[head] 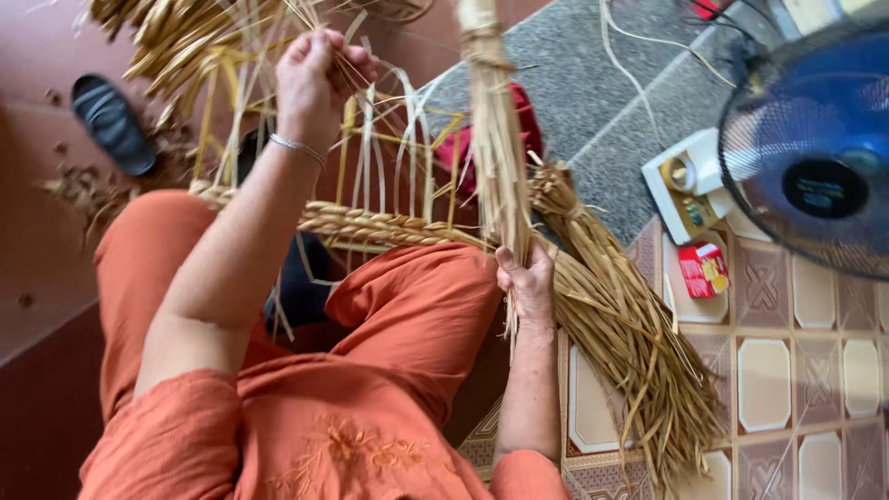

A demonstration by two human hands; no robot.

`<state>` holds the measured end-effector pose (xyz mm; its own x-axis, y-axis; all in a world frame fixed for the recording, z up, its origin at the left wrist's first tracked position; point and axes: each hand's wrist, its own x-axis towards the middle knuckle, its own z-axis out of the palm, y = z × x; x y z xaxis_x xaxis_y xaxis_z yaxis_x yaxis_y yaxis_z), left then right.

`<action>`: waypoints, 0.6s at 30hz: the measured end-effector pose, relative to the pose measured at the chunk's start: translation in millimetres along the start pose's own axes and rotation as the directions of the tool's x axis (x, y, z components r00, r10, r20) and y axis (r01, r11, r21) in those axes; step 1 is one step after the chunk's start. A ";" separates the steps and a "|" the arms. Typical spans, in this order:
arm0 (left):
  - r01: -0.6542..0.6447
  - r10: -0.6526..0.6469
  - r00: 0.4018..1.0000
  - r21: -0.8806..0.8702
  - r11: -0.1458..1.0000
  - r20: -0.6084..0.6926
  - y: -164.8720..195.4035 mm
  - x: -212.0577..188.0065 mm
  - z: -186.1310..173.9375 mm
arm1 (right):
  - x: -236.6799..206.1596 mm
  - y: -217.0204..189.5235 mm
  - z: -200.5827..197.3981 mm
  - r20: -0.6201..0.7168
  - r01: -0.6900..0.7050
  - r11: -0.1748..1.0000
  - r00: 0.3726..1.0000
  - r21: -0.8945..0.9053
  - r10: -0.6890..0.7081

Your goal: The person sits on the floor and weaves dried plant strips through a rectangular frame to form a basket. They interlace the strips by hand, pulling them through the frame and tightening the weave along the side.

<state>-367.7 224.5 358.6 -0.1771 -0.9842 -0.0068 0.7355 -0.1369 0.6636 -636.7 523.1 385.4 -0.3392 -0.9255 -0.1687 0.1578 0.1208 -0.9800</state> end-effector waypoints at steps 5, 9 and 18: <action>-0.038 0.030 0.999 -0.210 0.977 -0.044 64.6 -19.9 -75.6 | 10.0 -0.9 41.5 -0.065 0.047 0.997 0.997 -0.065 -0.052; -0.020 -0.011 0.987 -0.191 0.981 -0.160 87.9 -41.5 -110.5 | -1.9 -11.8 45.0 -0.145 0.097 0.994 0.984 -0.060 -0.104; 0.023 -0.032 0.998 -0.147 0.989 -0.056 65.0 -74.0 -119.2 | -94.2 -21.5 -7.3 -0.338 0.099 0.991 0.933 -0.092 -0.124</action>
<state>-228.9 275.0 313.1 -0.1631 -0.9841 -0.0700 0.8193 -0.1746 0.5461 -614.9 610.3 421.6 -0.6494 -0.7571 -0.0709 0.0372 0.0615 -0.9974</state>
